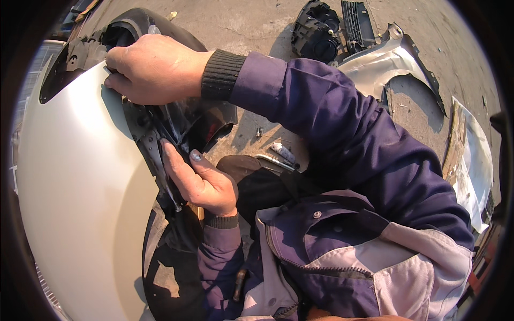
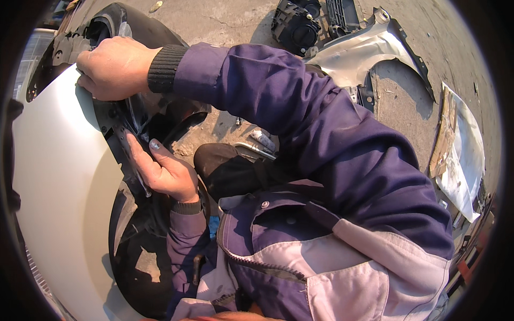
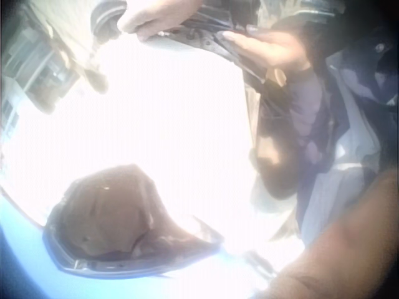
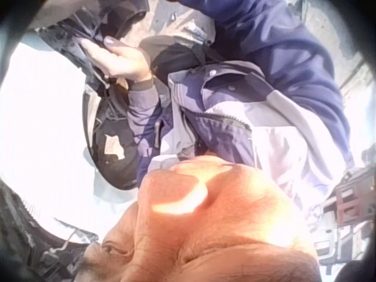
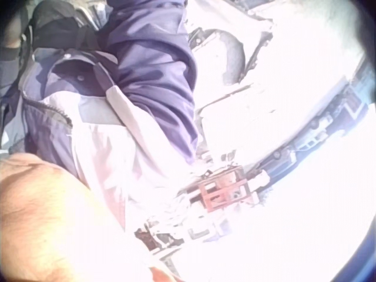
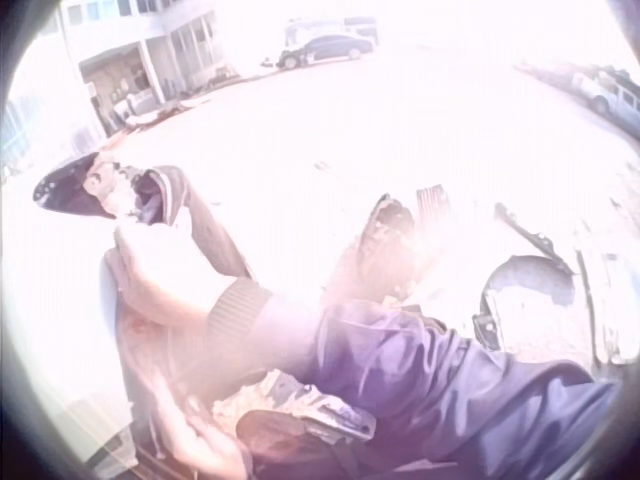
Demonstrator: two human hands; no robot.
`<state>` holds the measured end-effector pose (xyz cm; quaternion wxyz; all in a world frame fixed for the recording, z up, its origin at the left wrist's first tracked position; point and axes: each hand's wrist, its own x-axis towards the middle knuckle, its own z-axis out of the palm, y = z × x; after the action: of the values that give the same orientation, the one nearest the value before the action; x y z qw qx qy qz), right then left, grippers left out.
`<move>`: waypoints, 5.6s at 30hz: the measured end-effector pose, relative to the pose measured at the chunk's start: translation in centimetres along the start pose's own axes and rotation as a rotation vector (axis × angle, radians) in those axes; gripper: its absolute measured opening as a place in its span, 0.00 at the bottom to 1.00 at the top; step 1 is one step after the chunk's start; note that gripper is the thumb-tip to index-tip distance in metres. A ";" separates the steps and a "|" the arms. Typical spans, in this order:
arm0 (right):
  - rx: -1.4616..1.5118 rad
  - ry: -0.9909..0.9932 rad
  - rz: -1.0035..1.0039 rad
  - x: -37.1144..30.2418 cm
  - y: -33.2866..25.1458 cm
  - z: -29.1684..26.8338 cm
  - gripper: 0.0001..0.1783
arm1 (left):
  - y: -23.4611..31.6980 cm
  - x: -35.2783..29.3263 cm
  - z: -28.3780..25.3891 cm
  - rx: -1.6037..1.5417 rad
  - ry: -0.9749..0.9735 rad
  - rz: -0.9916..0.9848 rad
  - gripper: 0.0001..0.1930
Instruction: The person kneels beside a white car and uses a screwdriver to remove fasteners from the front bumper near the wheel well. After detaching the bumper, they lift it away to expose the brake assembly and then reach under the bumper to remove a small plastic clip.
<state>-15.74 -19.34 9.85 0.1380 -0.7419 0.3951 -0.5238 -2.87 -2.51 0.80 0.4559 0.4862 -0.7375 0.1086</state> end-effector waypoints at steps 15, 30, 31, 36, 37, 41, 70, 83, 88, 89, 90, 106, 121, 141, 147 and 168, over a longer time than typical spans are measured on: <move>0.045 -0.059 -0.041 0.2 0.2 -0.3 0.21 | 1.5 0.1 0.2 0.042 0.002 -0.053 0.23; 0.164 0.205 -0.116 1.0 1.7 -1.3 0.19 | 2.0 0.2 0.5 0.045 0.039 -0.050 0.25; 0.159 0.207 -0.149 0.9 1.6 -1.1 0.19 | 2.4 0.0 0.4 0.041 0.000 -0.060 0.25; 0.038 0.133 -0.179 1.0 1.7 -1.0 0.17 | 2.1 0.2 0.3 0.015 -0.005 -0.078 0.25; 0.037 0.146 -0.281 1.1 1.8 -1.2 0.16 | 1.8 0.3 0.1 0.014 -0.012 -0.080 0.25; -0.056 0.064 -0.482 1.2 1.5 -2.0 0.13 | 1.5 0.2 0.1 0.016 -0.007 -0.070 0.24; 0.000 -0.028 -0.548 -1.2 -1.4 -3.5 0.11 | 2.3 0.3 -0.1 -0.009 -0.024 -0.081 0.25; -0.037 -0.042 -0.604 -1.6 -1.9 -3.3 0.09 | 2.7 0.3 0.2 -0.064 -0.006 -0.094 0.25; -0.010 -0.016 -0.602 -1.7 -1.6 -3.1 0.10 | 2.7 0.2 0.3 -0.071 0.002 -0.098 0.25; -0.012 -0.005 -0.602 -1.8 -1.5 -3.1 0.10 | 2.7 0.3 0.3 -0.070 0.000 -0.103 0.25; -0.014 -0.006 -0.590 -1.9 -1.5 -3.0 0.10 | 2.8 0.3 0.3 -0.072 -0.004 -0.115 0.25; 0.052 0.109 -0.721 -4.7 -0.3 -1.0 0.12 | 2.5 0.2 0.3 -0.185 0.053 -0.201 0.24; -0.100 0.001 -0.886 -8.0 -1.0 -0.8 0.21 | -4.1 0.5 0.7 -0.655 -0.049 -0.639 0.27; -0.028 -0.093 -0.851 -8.6 -1.4 -1.0 0.17 | -4.7 -0.4 4.5 1.074 -0.145 0.073 0.26; -0.010 -0.067 -0.837 -8.8 -1.3 -0.6 0.17 | -4.6 -0.1 4.1 1.027 -0.132 0.118 0.25; -0.047 -0.146 -0.758 -9.5 -3.2 -0.6 0.17 | -5.0 -0.3 4.4 0.702 0.097 -0.062 0.22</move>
<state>-16.22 -10.17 5.69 -0.0546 -0.8736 0.0937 -0.4745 -1.21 -7.50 -3.32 0.2987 0.6297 -0.6176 0.3644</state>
